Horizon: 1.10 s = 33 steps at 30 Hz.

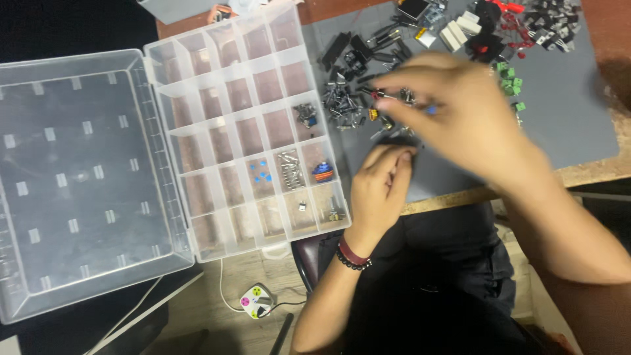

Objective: The person sorts various small electronic components, such as resistors, capacitors, and transistors, from a pile on a gray mat into the compartments of a clear plastic organizer box. They pick up individual items, examine them, and place them into specific slots.

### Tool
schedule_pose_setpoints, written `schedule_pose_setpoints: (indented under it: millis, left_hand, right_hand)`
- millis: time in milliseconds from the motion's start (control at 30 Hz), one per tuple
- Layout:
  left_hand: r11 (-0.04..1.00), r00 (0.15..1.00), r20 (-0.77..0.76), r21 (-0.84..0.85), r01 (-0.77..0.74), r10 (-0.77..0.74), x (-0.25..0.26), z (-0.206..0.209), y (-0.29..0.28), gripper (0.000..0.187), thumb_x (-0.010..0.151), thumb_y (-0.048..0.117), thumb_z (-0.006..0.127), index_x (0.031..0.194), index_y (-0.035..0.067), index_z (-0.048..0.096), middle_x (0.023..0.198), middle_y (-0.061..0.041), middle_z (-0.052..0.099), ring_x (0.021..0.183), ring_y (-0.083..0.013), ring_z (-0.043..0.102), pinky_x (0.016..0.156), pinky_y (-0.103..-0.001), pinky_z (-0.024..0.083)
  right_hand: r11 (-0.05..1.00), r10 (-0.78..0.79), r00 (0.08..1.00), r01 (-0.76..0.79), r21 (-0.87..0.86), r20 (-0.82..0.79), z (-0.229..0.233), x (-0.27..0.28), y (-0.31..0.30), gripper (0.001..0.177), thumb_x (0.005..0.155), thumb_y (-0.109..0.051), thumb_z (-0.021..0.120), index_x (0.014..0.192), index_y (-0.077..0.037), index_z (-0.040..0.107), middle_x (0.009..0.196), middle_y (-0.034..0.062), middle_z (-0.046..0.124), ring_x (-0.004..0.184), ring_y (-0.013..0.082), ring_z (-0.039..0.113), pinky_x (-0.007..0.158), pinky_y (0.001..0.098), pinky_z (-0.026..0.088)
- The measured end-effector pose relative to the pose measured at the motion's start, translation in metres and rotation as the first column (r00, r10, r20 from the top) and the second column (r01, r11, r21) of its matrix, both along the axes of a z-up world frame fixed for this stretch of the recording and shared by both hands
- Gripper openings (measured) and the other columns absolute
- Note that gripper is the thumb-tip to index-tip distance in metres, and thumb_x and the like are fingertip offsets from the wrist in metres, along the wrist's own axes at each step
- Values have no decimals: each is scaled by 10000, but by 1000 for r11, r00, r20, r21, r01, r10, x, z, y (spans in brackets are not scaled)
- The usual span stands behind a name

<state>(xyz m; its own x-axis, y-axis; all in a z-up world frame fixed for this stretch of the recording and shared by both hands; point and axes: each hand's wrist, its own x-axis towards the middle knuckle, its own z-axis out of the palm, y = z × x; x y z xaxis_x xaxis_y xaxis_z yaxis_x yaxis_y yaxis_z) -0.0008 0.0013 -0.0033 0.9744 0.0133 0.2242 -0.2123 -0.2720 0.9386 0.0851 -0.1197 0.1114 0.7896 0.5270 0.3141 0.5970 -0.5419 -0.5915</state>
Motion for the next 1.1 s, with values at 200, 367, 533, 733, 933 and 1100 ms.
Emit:
schedule_pose_setpoints:
  millis: [200,367,533,733,933,1100]
  left_hand:
    - [999,1000,8,-29,-18,18,1,2,1,213,1068,138,514,1102,82,717,1020,-28,677,647,-104,532,629,-260,454]
    - [999,998,43,-37,-39,41,3,3,-2,185,1057,126,536,1069,94,718,920,-60,683,650,-189,580,615,-307,493]
    - [994,991,97,-60,-91,96,4,3,-4,160,1039,90,570,1035,103,730,817,-94,689,640,-276,619,583,-355,523]
    - [994,990,101,-49,-93,98,4,-1,-7,140,1033,98,604,1058,107,742,890,-81,736,608,-226,616,546,-313,515]
    - [997,989,129,-52,-61,67,5,-4,-10,184,902,100,799,1068,176,785,965,-5,771,591,-153,650,531,-277,528]
    - [999,992,124,42,-27,21,3,-9,-6,59,946,148,751,1005,150,755,923,-18,752,660,-235,686,570,-329,559]
  right_hand:
    - [969,-235,968,225,-104,-90,-28,-41,-69,146,951,-38,816,1093,-22,788,1031,146,763,811,199,667,727,324,551]
    - [956,-292,945,289,-45,-147,-79,-58,-58,231,858,-78,859,1083,-67,809,989,134,757,719,237,656,606,328,544]
    - [917,-398,912,395,-46,-103,-99,-62,-52,164,876,-87,871,1027,-137,832,937,55,736,673,236,659,574,320,549]
    - [918,-384,916,392,59,-112,-97,-65,-51,82,917,26,801,979,-27,804,865,112,704,662,271,645,602,359,543]
    - [854,-363,901,424,301,-238,-100,-74,-49,42,961,-26,788,942,-63,789,737,58,589,678,217,584,631,312,484]
    - [856,-337,904,410,314,-263,-101,-78,-43,73,1012,-27,712,942,-27,734,740,89,573,577,196,553,558,318,457]
